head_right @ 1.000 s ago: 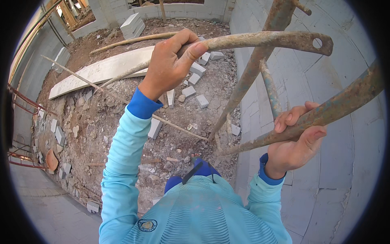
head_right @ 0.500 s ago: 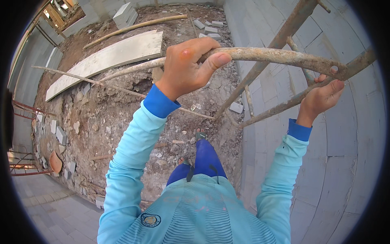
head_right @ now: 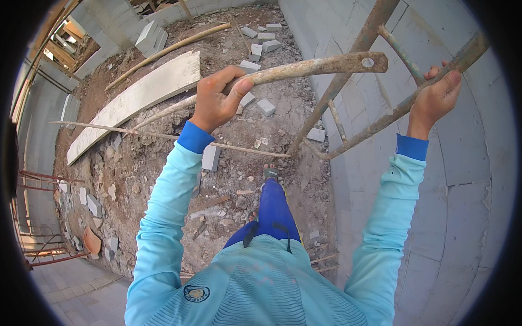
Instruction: The person assembles a metal scaffolding frame by hand, lifting and aligning vertical and horizontal poles, then securing joints with wire. The person moves around the construction site to position components and tighten connections.
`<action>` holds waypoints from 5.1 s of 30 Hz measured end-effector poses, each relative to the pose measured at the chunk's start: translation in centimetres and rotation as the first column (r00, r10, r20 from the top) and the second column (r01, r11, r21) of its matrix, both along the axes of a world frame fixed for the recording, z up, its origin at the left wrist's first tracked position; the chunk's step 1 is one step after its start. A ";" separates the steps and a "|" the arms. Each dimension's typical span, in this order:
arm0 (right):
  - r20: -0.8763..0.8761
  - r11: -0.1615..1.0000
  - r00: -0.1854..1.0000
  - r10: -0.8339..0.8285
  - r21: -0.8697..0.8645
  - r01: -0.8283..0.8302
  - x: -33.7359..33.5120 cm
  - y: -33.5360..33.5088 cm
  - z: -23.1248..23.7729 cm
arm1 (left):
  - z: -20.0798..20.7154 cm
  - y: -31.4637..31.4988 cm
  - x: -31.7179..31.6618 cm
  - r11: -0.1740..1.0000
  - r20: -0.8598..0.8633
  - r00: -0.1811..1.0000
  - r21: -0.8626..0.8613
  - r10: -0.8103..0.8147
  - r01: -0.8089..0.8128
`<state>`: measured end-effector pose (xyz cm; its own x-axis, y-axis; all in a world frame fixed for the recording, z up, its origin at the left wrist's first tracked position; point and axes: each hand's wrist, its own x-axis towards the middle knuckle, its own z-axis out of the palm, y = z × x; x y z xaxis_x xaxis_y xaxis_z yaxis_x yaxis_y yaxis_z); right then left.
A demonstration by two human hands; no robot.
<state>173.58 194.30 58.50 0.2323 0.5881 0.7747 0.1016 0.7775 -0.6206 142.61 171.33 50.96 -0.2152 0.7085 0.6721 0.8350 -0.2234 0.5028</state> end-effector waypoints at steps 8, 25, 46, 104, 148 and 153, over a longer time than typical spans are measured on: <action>-0.042 0.992 0.999 0.001 -0.128 -0.006 3.4 2.7 -0.1 | -4.4 1.3 0.6 0.995 0.005 0.997 0.065 -0.071 0.071; 0.084 0.956 0.996 0.029 -0.293 -0.003 5.7 3.8 -5.8 | -9.6 -1.7 1.2 0.999 -0.072 0.996 -0.008 -0.054 0.054; 0.123 0.971 0.992 -0.004 -0.236 0.033 5.6 3.8 -5.6 | -14.2 -3.6 1.8 0.989 -0.084 0.988 -0.084 -0.127 0.120; -0.343 -0.614 0.653 0.675 -0.752 0.240 8.5 3.1 -75.6 | -55.1 3.4 2.2 0.369 0.370 0.910 -0.832 -0.185 0.414; -0.420 -0.521 0.880 0.221 -0.814 -0.257 -1.5 -1.2 -93.8 | -84.2 13.6 -0.9 -0.259 0.197 0.979 -0.944 0.046 0.202; -0.356 -0.473 0.902 0.245 -0.856 -0.209 -3.8 -0.6 -93.2 | -85.6 11.7 -0.8 -0.157 0.143 0.988 -0.976 0.050 0.149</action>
